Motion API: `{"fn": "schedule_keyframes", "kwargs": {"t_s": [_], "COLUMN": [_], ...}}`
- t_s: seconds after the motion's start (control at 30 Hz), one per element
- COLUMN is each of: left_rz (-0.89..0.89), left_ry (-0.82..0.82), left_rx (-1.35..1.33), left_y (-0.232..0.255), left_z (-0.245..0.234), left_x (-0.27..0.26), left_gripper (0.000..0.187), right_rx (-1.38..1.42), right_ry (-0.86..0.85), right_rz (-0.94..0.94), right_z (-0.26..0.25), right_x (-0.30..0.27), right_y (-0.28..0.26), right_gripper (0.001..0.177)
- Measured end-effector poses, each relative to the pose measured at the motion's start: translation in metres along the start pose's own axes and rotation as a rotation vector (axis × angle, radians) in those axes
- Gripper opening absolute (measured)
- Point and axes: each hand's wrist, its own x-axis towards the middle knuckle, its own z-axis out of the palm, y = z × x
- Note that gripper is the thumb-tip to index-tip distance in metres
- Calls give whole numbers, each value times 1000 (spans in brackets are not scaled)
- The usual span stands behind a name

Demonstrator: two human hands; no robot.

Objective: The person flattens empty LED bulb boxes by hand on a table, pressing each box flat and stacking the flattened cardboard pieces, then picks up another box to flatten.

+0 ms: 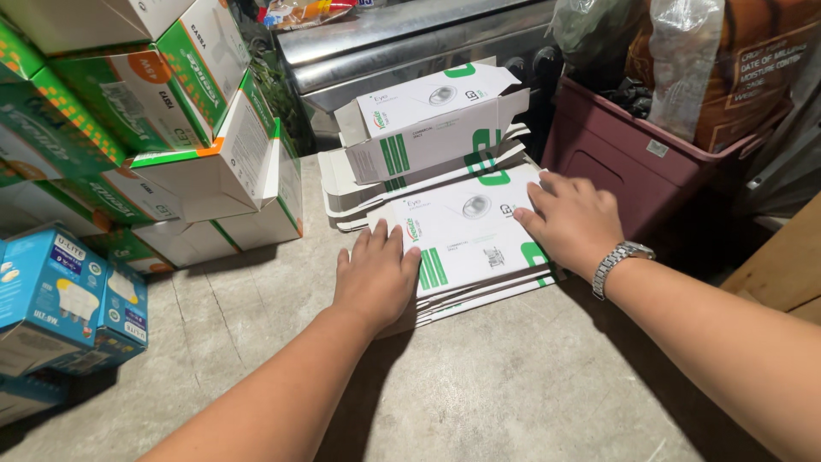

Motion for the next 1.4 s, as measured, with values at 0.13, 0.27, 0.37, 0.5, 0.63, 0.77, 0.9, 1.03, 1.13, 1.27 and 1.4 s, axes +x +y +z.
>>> {"fn": "schedule_keyframes", "kwargs": {"t_s": [0.13, 0.27, 0.37, 0.5, 0.63, 0.77, 0.9, 1.03, 1.13, 1.27, 1.4], "left_rz": [-15, -7, 18, 32, 74, 62, 57, 60, 34, 16, -35], "left_ry": [132, 207, 225, 293, 281, 222, 198, 168, 103, 65, -46], "left_rx": [-35, -85, -60, -106, -110, -92, -60, -23, -3, 18, 43], "left_y": [13, 22, 23, 12, 6, 7, 5, -1, -5, -5, -7], "left_z": [-16, -34, -45, -56, -63, -63, -61, -57, -51, -44, -41], "left_x": [1, 8, 20, 36, 59, 76, 86, 92, 94, 94, 98], "left_gripper": [64, 68, 73, 81, 84, 81, 77, 73, 72, 73, 78], "right_rx": [145, 154, 142, 209, 257, 267, 245, 200, 170, 171, 128], "right_ry": [67, 38, 67, 56, 86, 1, -11, -76, -163, -204, -351], "right_rz": [19, 32, -19, -83, -246, -260, -310, -317, -284, -271, -248], "right_z": [-20, -43, -54, -55, -49, -41, -34, -21, -7, 6, 16], "right_x": [2, 20, 33, 48, 64, 86, 110, 126, 128, 128, 129], "right_y": [-9, -13, -14, -16, -20, -28, -32, -37, -41, -40, -43], "right_gripper": [46, 42, 44, 49, 61, 66, 66, 65, 65, 65, 66]}}
